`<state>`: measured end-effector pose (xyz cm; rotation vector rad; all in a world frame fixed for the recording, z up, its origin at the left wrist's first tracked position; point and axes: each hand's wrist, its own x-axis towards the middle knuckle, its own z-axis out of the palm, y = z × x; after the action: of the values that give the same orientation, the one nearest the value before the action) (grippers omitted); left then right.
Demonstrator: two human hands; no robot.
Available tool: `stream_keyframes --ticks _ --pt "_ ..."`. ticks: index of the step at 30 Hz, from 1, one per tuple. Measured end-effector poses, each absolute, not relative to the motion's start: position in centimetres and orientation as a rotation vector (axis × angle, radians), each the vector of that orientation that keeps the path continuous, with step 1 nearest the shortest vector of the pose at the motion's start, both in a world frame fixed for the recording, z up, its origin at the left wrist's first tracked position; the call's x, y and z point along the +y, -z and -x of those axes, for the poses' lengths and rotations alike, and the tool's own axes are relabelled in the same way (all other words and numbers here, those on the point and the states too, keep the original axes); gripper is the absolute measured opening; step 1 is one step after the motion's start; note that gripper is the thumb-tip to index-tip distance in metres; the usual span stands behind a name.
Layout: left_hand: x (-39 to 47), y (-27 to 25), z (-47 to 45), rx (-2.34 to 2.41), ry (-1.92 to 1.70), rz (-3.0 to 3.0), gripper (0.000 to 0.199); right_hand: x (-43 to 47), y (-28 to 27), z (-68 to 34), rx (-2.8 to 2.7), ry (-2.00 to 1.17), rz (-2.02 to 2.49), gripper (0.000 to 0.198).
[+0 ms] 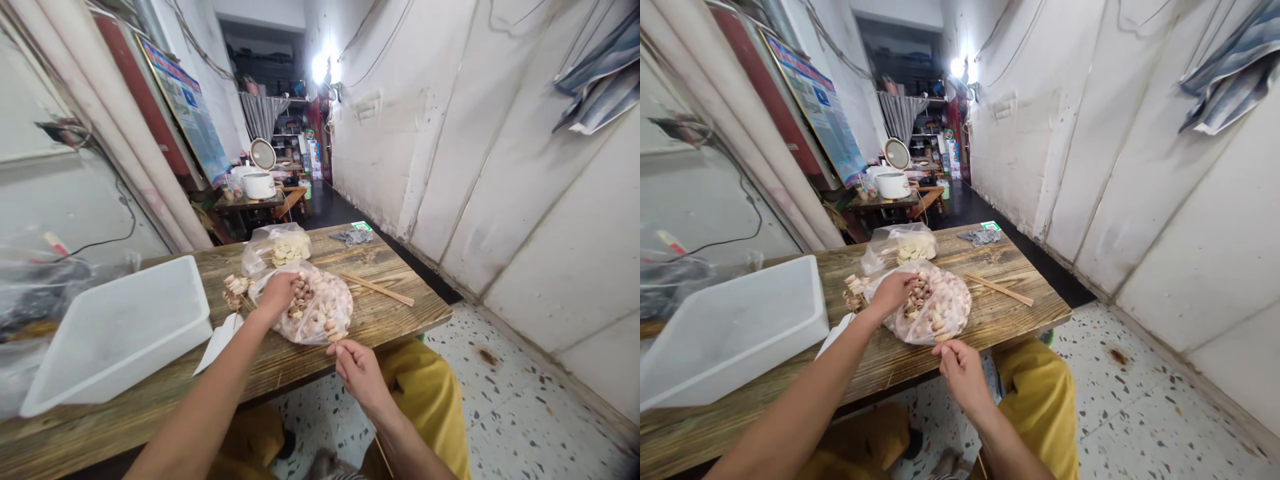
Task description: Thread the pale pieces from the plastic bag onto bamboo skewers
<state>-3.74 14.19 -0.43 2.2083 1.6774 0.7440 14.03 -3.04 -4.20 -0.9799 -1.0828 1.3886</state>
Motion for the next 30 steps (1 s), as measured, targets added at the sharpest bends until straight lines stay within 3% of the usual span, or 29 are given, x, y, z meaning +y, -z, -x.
stream_keyframes --ticks 4,9,30 --pt "10.8 0.4 4.1 1.438 -1.101 -1.573 0.031 -3.2 3.4 -13.5 -1.074 -1.408 0.964 0.034" --pt "7.0 0.2 3.5 1.021 -1.109 -0.9 0.019 -3.4 2.8 -12.7 -1.086 -1.425 0.969 0.035" --pt "4.0 0.9 3.6 0.691 -1.046 -0.559 0.02 -4.1 2.3 -12.2 -1.277 -1.423 0.985 0.035"
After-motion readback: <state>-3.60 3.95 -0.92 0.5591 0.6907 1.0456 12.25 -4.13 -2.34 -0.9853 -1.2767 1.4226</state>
